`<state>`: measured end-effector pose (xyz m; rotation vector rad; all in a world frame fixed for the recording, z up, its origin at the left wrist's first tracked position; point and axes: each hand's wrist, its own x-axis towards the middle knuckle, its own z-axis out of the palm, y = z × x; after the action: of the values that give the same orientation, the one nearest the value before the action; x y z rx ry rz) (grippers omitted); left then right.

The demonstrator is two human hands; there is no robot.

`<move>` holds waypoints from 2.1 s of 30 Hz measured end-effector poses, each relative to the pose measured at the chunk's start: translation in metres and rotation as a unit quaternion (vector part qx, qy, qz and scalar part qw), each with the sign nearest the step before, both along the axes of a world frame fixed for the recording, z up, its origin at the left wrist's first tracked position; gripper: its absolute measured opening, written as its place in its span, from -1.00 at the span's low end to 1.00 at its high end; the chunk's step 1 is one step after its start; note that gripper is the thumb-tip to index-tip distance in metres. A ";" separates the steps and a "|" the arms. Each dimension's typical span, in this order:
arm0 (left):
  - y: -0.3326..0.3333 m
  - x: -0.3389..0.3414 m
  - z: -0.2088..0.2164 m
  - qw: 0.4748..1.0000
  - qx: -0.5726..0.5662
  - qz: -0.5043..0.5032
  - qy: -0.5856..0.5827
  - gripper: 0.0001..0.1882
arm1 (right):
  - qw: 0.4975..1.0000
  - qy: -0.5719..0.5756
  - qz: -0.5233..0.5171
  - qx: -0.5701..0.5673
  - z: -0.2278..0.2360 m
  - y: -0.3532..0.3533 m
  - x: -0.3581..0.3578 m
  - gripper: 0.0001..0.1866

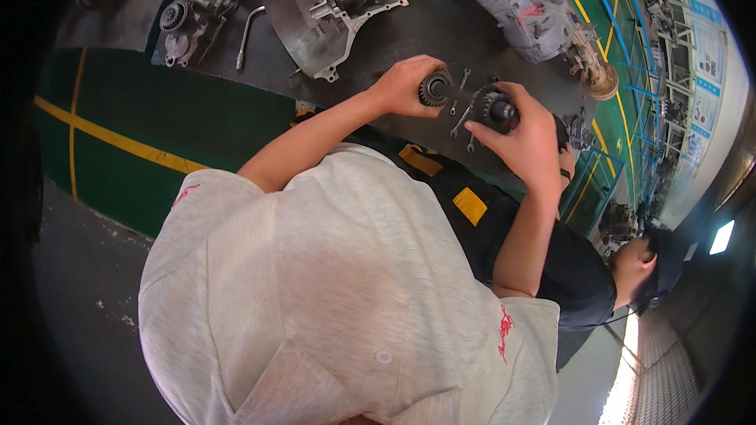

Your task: Manually assemble various gears, bearings, and rings onto a transmission main shaft.

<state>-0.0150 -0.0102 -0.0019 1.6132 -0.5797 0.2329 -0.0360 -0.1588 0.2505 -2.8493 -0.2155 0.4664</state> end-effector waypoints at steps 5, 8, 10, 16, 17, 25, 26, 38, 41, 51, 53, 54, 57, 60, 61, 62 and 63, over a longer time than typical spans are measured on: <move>0.002 0.005 -0.002 1.000 -0.012 0.003 0.007 -0.34 | 0.986 -0.023 -0.041 0.163 -0.068 -0.008 0.005 -0.32; 0.002 0.007 -0.003 1.000 -0.021 0.017 0.008 -0.29 | 0.985 -0.017 -0.043 0.166 -0.112 -0.012 0.007 -0.29; 0.003 0.006 -0.003 0.999 -0.022 0.028 0.008 -0.26 | 0.970 -0.032 -0.065 0.232 -0.136 -0.010 0.006 -0.28; 0.006 0.007 -0.008 0.997 -0.039 0.052 0.030 -0.19 | 0.980 0.004 -0.076 0.183 -0.131 -0.005 0.017 -0.30; 0.003 0.009 -0.009 0.997 -0.038 0.055 0.024 -0.18 | 0.984 -0.003 -0.059 0.168 -0.128 -0.004 0.019 -0.30; -0.003 0.012 -0.016 0.998 -0.046 0.040 -0.019 -0.32 | 0.989 -0.021 0.041 0.139 -0.107 0.003 0.028 -0.34; -0.004 0.011 -0.018 0.998 -0.047 0.042 -0.016 -0.32 | 0.991 -0.013 0.060 0.122 -0.105 0.003 0.031 -0.35; -0.016 0.012 -0.020 0.997 -0.054 0.051 -0.010 -0.35 | 0.990 -0.053 -0.029 0.129 -0.125 -0.004 0.014 -0.38; -0.021 0.010 -0.021 0.997 -0.055 0.047 -0.002 -0.36 | 0.979 -0.046 -0.144 0.136 -0.134 -0.005 0.005 -0.41; -0.033 -0.002 -0.021 0.999 -0.028 0.016 -0.020 -0.34 | 0.975 -0.009 0.003 0.222 -0.126 -0.036 0.005 -0.13; -0.035 -0.005 -0.023 0.999 -0.024 0.015 -0.024 -0.34 | 0.958 0.064 -0.015 0.280 -0.128 -0.037 0.004 -0.26; -0.033 -0.006 -0.020 1.000 -0.012 0.003 -0.017 -0.35 | 0.957 0.068 -0.014 0.280 -0.138 -0.038 0.002 -0.26; -0.037 -0.009 -0.019 1.000 -0.007 -0.005 -0.015 -0.36 | 0.917 0.013 -0.112 0.382 -0.169 -0.031 -0.010 -0.42; -0.035 -0.008 -0.024 0.999 -0.024 0.016 -0.032 -0.36 | 0.884 -0.037 -0.212 0.415 -0.177 -0.009 -0.020 -0.50; -0.036 -0.008 -0.023 0.998 -0.040 0.028 -0.044 -0.37 | 0.883 -0.041 -0.216 0.415 -0.178 -0.004 -0.022 -0.50; -0.036 -0.007 -0.022 0.998 -0.041 0.022 -0.046 -0.37 | 0.881 -0.073 -0.231 0.407 -0.181 0.000 -0.021 -0.55; -0.034 -0.003 -0.020 0.998 -0.047 0.031 -0.042 -0.37 | 0.876 -0.109 -0.248 0.400 -0.185 0.003 -0.020 -0.60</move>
<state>-0.0184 -0.0443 -0.0222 1.5369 -0.5754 0.3708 -0.0558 -0.1557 0.0660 -2.0099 0.2397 -0.0635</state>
